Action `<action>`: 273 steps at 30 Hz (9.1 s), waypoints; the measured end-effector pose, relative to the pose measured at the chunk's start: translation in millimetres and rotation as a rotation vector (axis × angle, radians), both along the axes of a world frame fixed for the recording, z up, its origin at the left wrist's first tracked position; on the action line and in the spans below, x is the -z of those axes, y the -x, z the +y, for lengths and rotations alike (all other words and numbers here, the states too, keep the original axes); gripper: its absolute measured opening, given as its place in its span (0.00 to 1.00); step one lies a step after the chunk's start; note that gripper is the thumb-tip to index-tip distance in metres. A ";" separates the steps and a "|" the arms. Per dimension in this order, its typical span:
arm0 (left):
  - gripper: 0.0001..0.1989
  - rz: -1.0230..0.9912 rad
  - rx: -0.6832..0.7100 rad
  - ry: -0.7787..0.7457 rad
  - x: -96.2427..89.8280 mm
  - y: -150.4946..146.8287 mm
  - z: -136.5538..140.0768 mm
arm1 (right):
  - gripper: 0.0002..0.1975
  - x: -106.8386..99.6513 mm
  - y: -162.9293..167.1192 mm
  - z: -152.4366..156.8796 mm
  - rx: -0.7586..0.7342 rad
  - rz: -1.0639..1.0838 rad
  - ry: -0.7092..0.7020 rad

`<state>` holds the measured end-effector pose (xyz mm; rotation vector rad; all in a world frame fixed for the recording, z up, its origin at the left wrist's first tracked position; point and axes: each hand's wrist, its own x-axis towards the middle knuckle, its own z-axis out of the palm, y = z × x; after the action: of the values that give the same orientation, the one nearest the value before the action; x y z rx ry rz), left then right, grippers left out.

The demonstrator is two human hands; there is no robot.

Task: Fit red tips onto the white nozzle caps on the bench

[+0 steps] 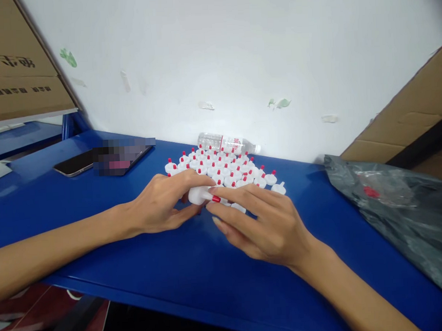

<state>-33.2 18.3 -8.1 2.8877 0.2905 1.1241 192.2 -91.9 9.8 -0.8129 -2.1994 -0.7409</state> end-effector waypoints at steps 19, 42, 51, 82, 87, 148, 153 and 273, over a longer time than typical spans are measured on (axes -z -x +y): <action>0.18 -0.151 0.025 -0.345 -5.7 0.7 3.8 | 0.09 7.8 -1.4 7.1 0.024 0.057 0.060; 0.26 -0.073 0.192 -0.073 2.6 -1.5 3.3 | 0.04 -0.8 -0.7 3.3 0.112 0.018 -0.099; 0.13 -0.069 0.225 -0.198 -3.0 -0.8 -0.1 | 0.04 3.7 -1.4 4.0 0.134 0.028 -0.054; 0.05 -0.003 0.128 -0.229 -5.2 -4.7 -5.6 | 0.09 1.4 -6.0 5.2 0.196 -0.090 -0.068; 0.05 0.010 0.130 -0.190 -5.6 -4.6 -5.6 | 0.09 1.0 -5.3 4.9 0.181 -0.089 -0.070; 0.09 0.241 0.182 -0.077 -1.0 -1.4 -0.8 | 0.15 9.6 -2.8 2.6 0.130 -0.111 0.261; 0.10 0.237 0.177 -0.082 -1.6 -1.6 -1.6 | 0.14 11.0 -2.4 3.3 0.129 -0.108 0.264; 0.07 0.381 0.150 0.038 5.4 -6.5 5.5 | 0.05 0.5 -33.4 10.1 0.680 0.047 0.262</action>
<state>-26.8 23.7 -13.5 3.0107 0.0975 0.5366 225.6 -81.9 9.3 -1.7372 -1.9933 -0.7317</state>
